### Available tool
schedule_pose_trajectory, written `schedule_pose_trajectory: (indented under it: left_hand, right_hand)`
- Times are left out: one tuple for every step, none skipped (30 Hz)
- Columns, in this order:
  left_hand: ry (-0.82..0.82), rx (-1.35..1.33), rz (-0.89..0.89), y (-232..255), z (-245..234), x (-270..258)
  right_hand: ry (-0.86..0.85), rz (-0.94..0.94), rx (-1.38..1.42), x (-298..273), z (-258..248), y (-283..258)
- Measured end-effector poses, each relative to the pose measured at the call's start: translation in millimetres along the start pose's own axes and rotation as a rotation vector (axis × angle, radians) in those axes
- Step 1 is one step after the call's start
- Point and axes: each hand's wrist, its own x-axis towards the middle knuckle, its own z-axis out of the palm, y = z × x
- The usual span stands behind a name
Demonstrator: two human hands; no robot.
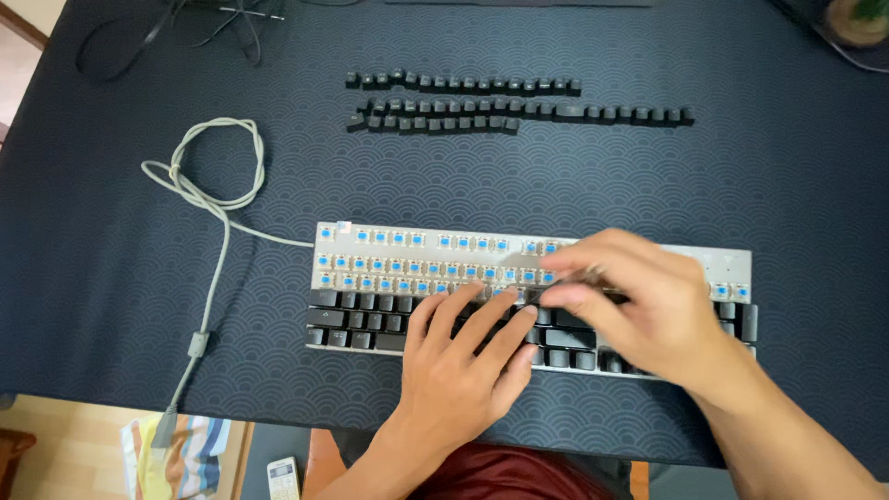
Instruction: The person uses a keycap puller to remove black keycaps from a mechanical keyboard. They systematically pull each keycap and place them in rows on the desk mat. The process continues across multiple keys until the top rows are cleared.
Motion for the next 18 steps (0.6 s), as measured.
schedule_pose_trajectory:
  left_hand:
    - [-0.001, -0.002, 0.004, 1, 0, 1]
    - [0.006, 0.004, 0.001, 1, -1, 2]
    - [0.013, 0.010, -0.003, 2, -1, 3]
    - [0.012, 0.009, -0.002, 1, -1, 3]
    - [0.017, -0.028, -0.011, 0, -1, 3]
    - [0.023, -0.064, -0.022, 0, -1, 3]
    - [0.023, -0.065, -0.022, -1, -3, 4]
    - [0.005, -0.111, -0.020, -2, -4, 5]
    - [-0.012, -0.157, -0.018, -3, -6, 7]
    - [-0.009, -0.157, -0.017, -6, -8, 9]
    - [-0.103, -0.166, -0.031, -9, -11, 12]
    - [-0.198, -0.177, -0.045, -12, -13, 15]
    - [-0.195, -0.179, -0.044, -17, -12, 21]
    - [-0.283, -0.178, -0.020, -22, -11, 27]
    - [-0.370, -0.177, 0.004, -28, -10, 34]
    - [-0.366, -0.177, 0.005, -32, -11, 45]
    - [-0.508, -0.219, -0.012, -37, -11, 56]
    - [-0.650, -0.261, -0.026, -42, -12, 68]
  right_hand:
    - [0.004, 0.003, -0.002, -2, 2, -1]
    - [0.004, -0.041, 0.036, -3, 5, -2]
    - [0.003, -0.085, 0.073, -5, 7, -2]
    - [0.004, -0.084, 0.072, -5, 9, -2]
    - [-0.004, -0.122, 0.106, -4, 10, -2]
    - [-0.014, -0.161, 0.139, -4, 12, -1]
    - [-0.014, -0.160, 0.138, -5, 13, 1]
    - [-0.045, -0.172, 0.084, -6, 14, 4]
    - [-0.075, -0.184, 0.029, -7, 15, 7]
    - [-0.076, -0.186, 0.027, -8, 17, 10]
    - [-0.075, -0.214, 0.004, -8, 20, 12]
    - [-0.075, -0.240, -0.020, -10, 22, 15]
    - [-0.076, -0.240, -0.022, -9, 24, 11]
    - [-0.030, -0.238, -0.057, -8, 26, 8]
    - [0.016, -0.234, -0.091, -7, 28, 4]
    - [0.016, -0.238, -0.093, -11, 31, 8]
    - [0.048, -0.248, -0.108, -15, 33, 13]
    - [0.082, -0.256, -0.124, -19, 36, 18]
